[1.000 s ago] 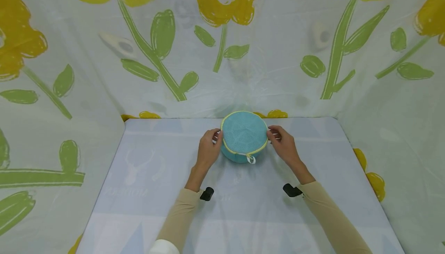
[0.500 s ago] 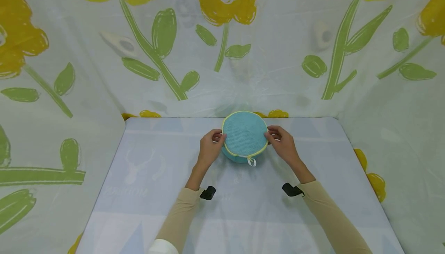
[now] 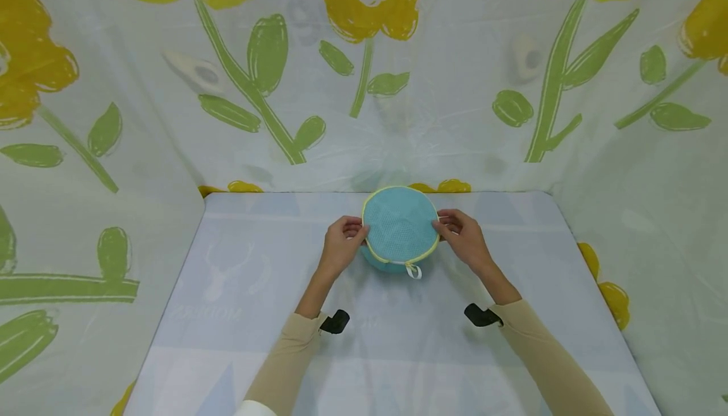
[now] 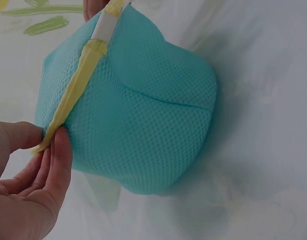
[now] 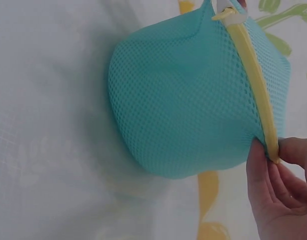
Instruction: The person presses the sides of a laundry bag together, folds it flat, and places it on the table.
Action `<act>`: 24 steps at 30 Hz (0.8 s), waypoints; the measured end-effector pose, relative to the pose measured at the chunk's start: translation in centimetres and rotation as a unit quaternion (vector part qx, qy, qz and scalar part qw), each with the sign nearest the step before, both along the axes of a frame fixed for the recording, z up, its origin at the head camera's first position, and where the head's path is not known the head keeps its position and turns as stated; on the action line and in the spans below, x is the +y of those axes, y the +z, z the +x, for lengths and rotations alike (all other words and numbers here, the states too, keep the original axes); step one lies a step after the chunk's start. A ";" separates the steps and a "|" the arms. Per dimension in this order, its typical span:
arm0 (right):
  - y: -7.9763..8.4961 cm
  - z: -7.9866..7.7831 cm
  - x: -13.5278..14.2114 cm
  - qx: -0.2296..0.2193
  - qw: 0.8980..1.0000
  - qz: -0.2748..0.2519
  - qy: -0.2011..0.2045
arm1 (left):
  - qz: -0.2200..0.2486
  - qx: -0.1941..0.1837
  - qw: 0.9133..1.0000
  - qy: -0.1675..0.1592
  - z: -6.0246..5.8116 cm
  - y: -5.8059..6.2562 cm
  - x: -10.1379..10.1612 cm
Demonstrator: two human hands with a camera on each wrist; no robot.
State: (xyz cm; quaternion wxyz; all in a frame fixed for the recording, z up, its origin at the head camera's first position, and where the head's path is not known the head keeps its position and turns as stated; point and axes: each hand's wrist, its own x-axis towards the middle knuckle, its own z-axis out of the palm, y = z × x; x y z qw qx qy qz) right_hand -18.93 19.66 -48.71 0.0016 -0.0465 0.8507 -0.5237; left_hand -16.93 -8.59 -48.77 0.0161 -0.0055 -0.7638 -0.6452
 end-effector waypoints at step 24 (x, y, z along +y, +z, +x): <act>0.3 2.9 0.0 -0.057 0.997 -0.048 0.018 | 0.021 -0.022 0.999 -0.013 3.1 0.1 -0.8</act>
